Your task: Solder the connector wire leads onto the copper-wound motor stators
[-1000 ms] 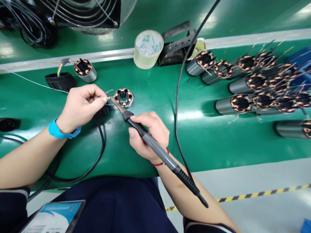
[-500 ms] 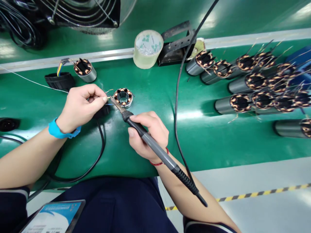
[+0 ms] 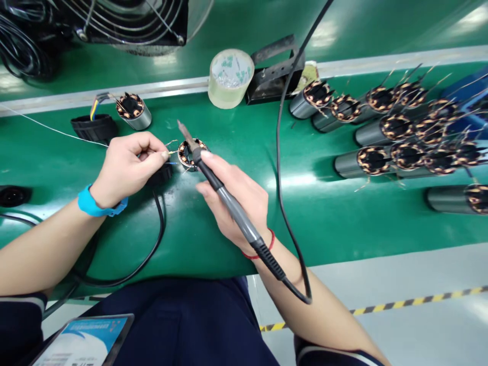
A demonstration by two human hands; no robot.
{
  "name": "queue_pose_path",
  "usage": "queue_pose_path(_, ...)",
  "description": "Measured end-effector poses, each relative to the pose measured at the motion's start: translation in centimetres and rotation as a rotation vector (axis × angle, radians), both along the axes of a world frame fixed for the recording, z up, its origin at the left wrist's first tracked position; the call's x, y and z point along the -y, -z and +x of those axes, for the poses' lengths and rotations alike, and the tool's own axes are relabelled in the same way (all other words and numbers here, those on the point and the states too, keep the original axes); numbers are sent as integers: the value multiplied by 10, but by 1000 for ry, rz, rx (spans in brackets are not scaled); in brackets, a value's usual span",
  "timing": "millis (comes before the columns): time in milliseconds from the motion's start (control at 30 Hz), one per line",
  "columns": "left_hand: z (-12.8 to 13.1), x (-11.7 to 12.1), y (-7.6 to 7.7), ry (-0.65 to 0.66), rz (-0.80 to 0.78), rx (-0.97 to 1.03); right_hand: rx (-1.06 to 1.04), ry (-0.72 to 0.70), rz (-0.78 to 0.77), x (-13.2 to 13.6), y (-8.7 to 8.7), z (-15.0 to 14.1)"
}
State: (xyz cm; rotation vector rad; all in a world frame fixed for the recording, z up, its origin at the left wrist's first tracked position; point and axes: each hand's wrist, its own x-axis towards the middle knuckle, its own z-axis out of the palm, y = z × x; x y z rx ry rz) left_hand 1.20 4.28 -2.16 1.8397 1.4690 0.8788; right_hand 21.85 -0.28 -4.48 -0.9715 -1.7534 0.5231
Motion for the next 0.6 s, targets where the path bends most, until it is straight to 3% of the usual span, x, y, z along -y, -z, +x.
queue_pose_path(100,0,0,1,1,-1,6,64,-78,-147,-12,-18,-1)
queue_pose_path(233,-1,0,2,-2,5,5,221,-159,-138,-33,-29,-12)
queue_pose_path(367,0,0,2,-3,5,24,188,-93,-148,-42,-16,-26)
queue_pose_path(600,-1,-1,0,-1,-37,55,97,-23,-78,-33,3,-32)
